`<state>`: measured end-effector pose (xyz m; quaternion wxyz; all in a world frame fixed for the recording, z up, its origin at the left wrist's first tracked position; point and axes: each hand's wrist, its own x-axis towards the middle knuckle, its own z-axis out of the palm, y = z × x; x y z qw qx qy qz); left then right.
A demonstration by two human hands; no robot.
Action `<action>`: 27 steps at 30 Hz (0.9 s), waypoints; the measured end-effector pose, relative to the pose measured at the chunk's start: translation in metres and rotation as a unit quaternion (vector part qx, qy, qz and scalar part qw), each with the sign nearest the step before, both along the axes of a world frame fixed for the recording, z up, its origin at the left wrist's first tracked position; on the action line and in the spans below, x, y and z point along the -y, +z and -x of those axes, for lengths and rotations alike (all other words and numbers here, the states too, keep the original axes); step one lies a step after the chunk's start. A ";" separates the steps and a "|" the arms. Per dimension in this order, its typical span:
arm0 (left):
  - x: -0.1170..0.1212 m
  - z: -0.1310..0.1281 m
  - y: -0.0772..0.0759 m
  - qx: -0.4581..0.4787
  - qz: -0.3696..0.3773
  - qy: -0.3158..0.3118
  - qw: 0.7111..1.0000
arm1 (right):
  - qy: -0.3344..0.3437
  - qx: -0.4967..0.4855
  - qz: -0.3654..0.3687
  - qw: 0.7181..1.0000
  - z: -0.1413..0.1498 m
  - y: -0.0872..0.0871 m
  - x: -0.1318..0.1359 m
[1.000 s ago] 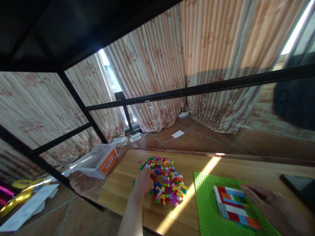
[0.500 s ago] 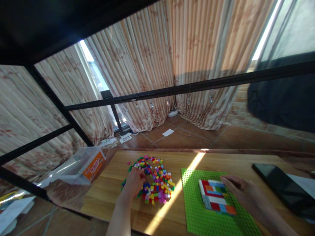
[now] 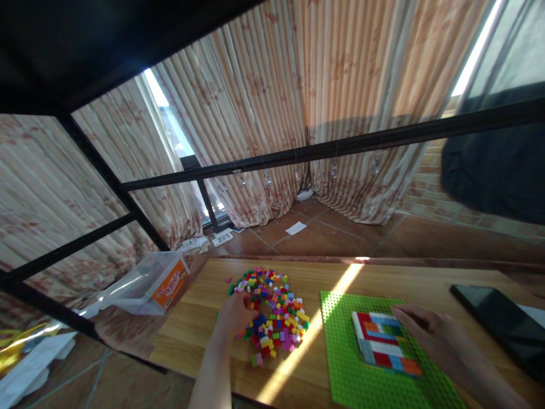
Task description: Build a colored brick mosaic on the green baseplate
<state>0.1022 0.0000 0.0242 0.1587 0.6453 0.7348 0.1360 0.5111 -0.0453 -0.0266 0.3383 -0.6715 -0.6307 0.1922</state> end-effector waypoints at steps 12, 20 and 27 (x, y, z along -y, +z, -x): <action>-0.001 -0.016 -0.004 -0.005 0.007 0.024 1.000 | -0.005 0.010 0.017 1.000 0.001 -0.002 -0.002; -0.003 -0.018 0.002 0.107 -0.004 0.011 0.994 | -0.026 0.000 0.006 1.000 0.002 0.001 0.000; 0.012 -0.075 0.014 0.461 0.011 -0.008 0.887 | -0.082 -0.177 -0.077 0.978 0.055 0.044 0.013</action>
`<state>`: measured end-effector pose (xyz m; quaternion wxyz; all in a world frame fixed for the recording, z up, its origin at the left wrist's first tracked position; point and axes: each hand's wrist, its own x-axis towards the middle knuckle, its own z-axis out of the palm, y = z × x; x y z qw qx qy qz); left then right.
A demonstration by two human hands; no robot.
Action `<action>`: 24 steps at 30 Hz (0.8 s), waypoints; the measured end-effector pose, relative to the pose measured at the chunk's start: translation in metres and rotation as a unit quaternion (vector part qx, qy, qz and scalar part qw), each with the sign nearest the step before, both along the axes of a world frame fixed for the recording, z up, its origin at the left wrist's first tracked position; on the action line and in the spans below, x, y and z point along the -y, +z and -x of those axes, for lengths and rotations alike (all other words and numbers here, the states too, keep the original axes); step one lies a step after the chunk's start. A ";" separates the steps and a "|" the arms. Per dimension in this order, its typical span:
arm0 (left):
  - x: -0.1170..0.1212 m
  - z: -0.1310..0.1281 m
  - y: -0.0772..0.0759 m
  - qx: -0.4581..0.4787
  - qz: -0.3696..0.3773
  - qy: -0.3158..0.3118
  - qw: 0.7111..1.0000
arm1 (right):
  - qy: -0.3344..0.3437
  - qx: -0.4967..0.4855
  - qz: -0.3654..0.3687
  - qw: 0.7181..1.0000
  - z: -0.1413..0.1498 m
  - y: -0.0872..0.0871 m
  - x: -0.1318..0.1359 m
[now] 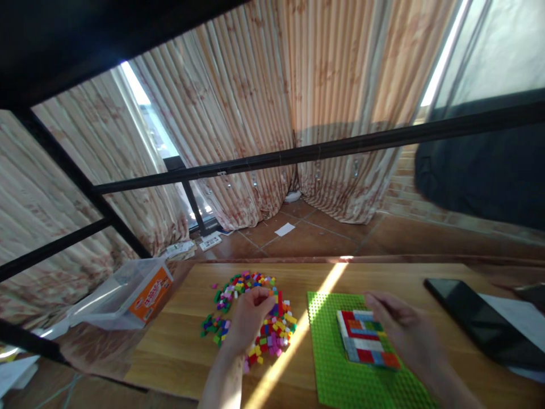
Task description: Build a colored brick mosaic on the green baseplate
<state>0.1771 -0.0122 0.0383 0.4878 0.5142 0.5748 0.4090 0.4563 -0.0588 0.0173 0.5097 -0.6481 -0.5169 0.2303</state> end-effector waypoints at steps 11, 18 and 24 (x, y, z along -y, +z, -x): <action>0.029 -0.095 0.001 0.001 -0.072 -0.046 0.996 | 0.192 -0.258 0.028 0.946 0.073 0.010 0.004; 0.037 -0.107 0.002 -0.163 -0.153 0.007 0.975 | 0.180 -0.301 0.050 0.935 0.072 0.007 0.007; 0.036 -0.109 -0.003 -0.201 -0.173 0.030 0.964 | 0.171 -0.311 0.062 0.933 0.076 0.007 0.009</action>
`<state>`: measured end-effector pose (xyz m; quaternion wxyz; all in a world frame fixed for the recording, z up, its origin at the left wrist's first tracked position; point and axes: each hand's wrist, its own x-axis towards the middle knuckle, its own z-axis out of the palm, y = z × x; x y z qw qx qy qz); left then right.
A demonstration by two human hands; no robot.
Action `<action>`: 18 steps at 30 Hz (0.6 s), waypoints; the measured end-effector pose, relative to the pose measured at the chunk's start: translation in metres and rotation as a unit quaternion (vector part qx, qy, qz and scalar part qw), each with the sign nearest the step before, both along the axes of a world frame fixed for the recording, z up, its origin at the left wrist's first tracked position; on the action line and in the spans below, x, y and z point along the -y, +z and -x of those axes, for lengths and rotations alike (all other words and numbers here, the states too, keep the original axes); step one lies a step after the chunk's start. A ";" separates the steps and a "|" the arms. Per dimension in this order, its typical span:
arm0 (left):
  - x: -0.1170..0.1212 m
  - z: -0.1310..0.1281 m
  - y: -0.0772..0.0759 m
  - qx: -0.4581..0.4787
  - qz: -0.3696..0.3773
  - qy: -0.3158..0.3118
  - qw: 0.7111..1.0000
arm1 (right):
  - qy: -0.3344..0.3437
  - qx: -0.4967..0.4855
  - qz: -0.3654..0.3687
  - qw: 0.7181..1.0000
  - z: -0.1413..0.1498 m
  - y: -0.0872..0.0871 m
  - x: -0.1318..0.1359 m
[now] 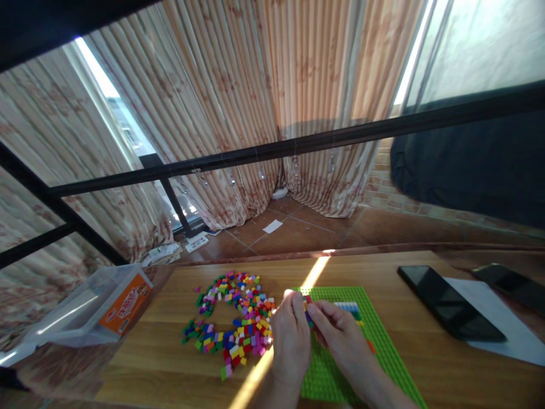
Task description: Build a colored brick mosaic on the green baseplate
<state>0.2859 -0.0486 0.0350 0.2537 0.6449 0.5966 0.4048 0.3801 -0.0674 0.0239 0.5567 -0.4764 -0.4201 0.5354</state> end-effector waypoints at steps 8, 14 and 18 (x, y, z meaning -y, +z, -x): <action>-0.001 0.003 -0.006 0.000 -0.010 -0.003 1.000 | -0.026 -0.020 0.004 0.999 0.006 0.007 0.002; -0.002 0.004 -0.009 0.015 -0.017 -0.001 1.000 | -0.032 -0.031 0.008 0.999 0.008 0.006 0.004; -0.002 0.005 -0.007 0.026 -0.008 -0.020 0.999 | -0.036 -0.041 0.008 0.998 0.009 0.003 0.004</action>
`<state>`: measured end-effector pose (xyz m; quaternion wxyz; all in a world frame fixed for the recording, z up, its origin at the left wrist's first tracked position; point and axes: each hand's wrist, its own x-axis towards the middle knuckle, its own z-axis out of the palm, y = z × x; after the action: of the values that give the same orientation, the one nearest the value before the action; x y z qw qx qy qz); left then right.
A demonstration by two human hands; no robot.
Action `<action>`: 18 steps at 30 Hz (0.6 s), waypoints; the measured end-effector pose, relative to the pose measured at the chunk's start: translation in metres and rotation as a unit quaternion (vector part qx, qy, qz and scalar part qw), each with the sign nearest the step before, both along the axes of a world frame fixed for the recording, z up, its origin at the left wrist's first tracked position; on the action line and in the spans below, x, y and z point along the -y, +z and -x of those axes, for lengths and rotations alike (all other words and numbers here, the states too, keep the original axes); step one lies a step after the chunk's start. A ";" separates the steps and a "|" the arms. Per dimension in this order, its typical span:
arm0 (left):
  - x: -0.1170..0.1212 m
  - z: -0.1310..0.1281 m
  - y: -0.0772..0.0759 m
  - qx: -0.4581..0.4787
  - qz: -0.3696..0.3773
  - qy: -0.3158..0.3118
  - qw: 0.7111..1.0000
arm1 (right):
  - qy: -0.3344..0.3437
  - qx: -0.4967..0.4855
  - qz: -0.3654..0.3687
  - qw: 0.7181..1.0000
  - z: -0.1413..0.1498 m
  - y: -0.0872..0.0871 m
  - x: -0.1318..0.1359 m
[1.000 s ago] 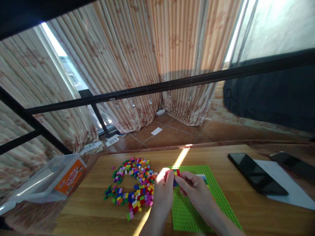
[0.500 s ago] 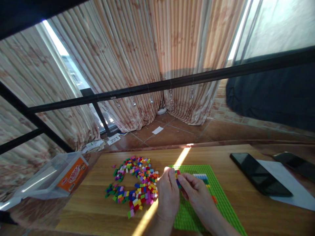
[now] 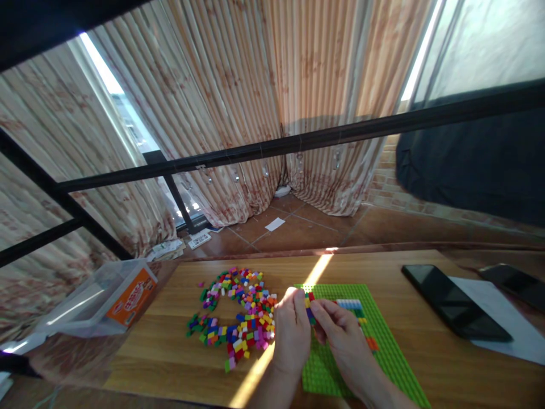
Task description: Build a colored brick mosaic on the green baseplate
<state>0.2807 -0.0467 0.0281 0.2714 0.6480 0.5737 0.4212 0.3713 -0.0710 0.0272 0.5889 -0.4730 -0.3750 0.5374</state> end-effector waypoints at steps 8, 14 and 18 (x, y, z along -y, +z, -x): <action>-0.004 -0.001 -0.004 0.007 0.042 0.018 0.999 | -0.034 0.037 0.012 0.999 0.003 -0.010 -0.003; -0.003 -0.007 -0.012 0.020 0.060 0.081 0.995 | -0.047 0.013 0.004 0.999 0.005 -0.013 -0.005; -0.004 -0.008 -0.009 0.012 0.046 0.050 0.998 | -0.037 -0.054 0.047 0.997 0.005 -0.008 -0.002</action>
<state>0.2884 -0.0431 0.0189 0.2863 0.5999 0.6209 0.4156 0.3659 -0.0692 0.0192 0.6046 -0.4842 -0.2990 0.5573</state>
